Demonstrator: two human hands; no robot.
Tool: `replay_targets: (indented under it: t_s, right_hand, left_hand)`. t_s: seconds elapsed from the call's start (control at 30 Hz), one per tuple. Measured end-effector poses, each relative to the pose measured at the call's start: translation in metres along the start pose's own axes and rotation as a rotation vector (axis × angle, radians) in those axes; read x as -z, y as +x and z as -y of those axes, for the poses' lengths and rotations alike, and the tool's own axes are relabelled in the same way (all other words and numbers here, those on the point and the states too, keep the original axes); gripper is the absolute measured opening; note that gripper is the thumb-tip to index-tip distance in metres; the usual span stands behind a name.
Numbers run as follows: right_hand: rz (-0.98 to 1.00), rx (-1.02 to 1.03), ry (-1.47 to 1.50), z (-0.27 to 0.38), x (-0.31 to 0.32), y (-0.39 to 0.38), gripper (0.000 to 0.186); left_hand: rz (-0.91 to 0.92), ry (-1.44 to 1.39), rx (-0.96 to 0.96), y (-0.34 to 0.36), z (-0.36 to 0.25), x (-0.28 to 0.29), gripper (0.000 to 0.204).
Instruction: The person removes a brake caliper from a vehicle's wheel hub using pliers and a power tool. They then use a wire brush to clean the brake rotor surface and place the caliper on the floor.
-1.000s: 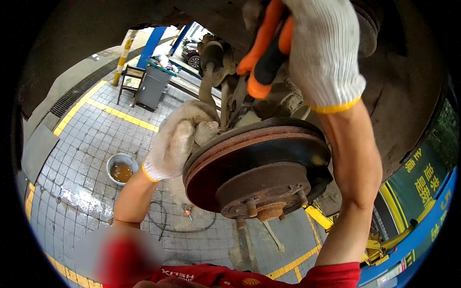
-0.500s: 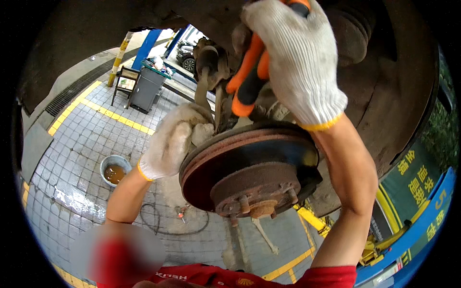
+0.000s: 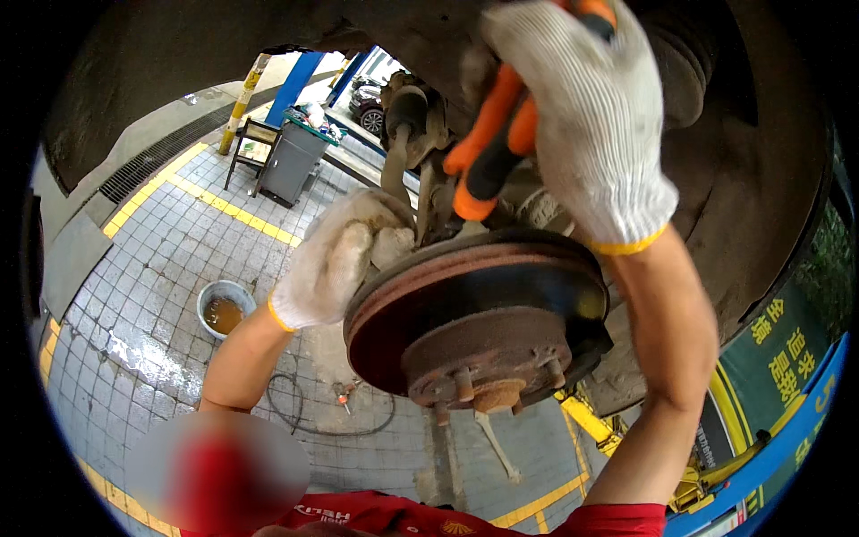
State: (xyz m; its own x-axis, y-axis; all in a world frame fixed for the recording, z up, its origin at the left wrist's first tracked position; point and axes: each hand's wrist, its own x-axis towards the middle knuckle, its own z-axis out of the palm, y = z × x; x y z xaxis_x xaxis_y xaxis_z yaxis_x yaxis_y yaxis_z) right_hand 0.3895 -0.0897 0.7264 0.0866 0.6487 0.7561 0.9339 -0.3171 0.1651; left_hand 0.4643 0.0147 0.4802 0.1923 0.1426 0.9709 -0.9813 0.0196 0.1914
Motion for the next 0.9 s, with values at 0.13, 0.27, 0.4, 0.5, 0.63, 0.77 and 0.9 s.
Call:
replay_targets:
  t_s: [0.13, 0.27, 0.4, 0.5, 0.63, 0.77, 0.9]
  right_hand:
    - [0.186, 0.569, -0.49, -0.015, 0.011, 0.015, 0.03]
    - [-0.063, -0.263, 0.211, 0.032, -0.013, 0.008, 0.017]
    - [0.049, 0.159, -0.237, -0.001, 0.004, 0.014, 0.017]
    - [0.051, -0.041, 0.109, 0.042, 0.001, 0.008, 0.016]
    - [0.021, -0.336, 0.448, 0.054, -0.009, 0.012, 0.013]
    - [-0.25, -0.074, 0.427, 0.024, 0.01, 0.014, 0.019]
    - [-0.286, -0.077, 0.466, 0.015, 0.011, 0.014, 0.026]
  left_hand:
    - [0.008, -0.057, 0.036, 0.0, -0.007, -0.001, 0.043]
    - [-0.012, -0.028, 0.076, 0.002, -0.011, 0.002, 0.046]
    - [-0.003, -0.025, 0.059, 0.005, -0.012, 0.005, 0.046]
    - [0.015, -0.024, 0.043, 0.002, -0.011, -0.003, 0.047]
    - [-0.039, -0.001, 0.091, 0.0, -0.008, 0.0, 0.05]
    - [0.003, -0.106, 0.034, 0.005, -0.008, 0.0, 0.035]
    - [-0.016, -0.162, 0.044, 0.002, -0.004, -0.004, 0.032]
